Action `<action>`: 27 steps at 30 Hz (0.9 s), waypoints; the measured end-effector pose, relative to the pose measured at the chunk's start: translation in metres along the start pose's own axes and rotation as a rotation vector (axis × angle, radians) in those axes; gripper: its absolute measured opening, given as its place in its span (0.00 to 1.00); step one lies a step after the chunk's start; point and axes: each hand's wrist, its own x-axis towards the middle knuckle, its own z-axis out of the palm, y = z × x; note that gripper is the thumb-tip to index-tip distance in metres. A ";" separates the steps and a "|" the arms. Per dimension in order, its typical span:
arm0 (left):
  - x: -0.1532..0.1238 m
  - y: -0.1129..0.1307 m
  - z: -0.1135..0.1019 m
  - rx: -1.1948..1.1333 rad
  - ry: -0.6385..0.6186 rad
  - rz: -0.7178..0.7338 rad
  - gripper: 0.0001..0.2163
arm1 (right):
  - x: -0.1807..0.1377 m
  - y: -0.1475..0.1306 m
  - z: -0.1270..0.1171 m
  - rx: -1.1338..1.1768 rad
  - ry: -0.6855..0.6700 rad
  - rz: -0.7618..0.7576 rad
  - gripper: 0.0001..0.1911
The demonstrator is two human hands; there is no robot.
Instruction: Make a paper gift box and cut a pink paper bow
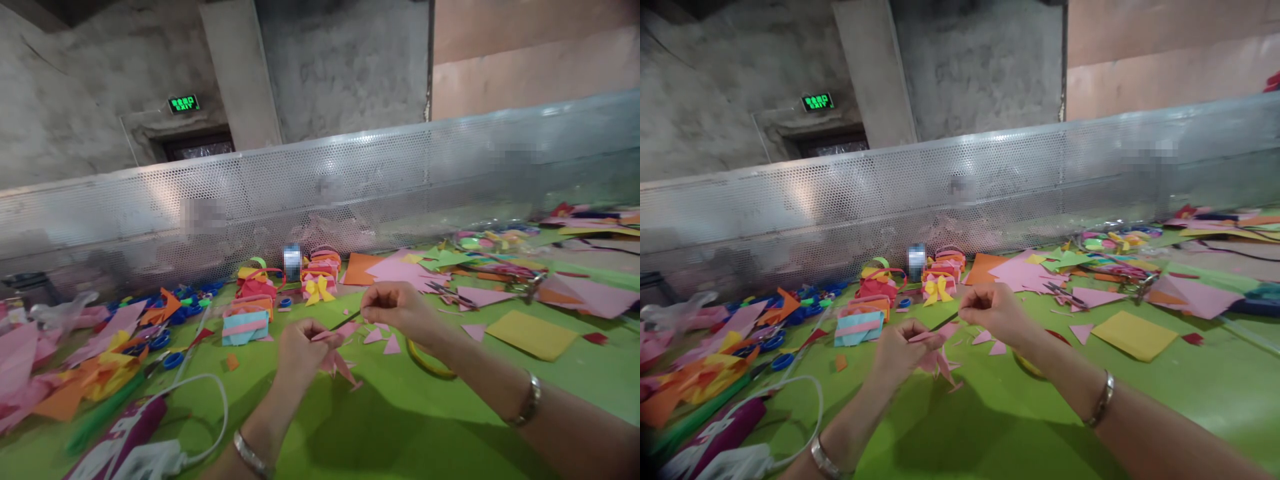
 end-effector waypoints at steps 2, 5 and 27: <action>0.000 0.000 0.000 0.004 -0.005 -0.004 0.11 | 0.000 0.000 0.000 -0.015 -0.006 0.001 0.04; -0.001 0.001 -0.001 0.005 -0.012 -0.015 0.11 | -0.001 -0.002 0.000 -0.021 -0.016 0.026 0.05; -0.005 -0.001 0.002 -0.323 -0.100 -0.085 0.15 | -0.004 0.003 0.012 -0.159 -0.106 -0.029 0.03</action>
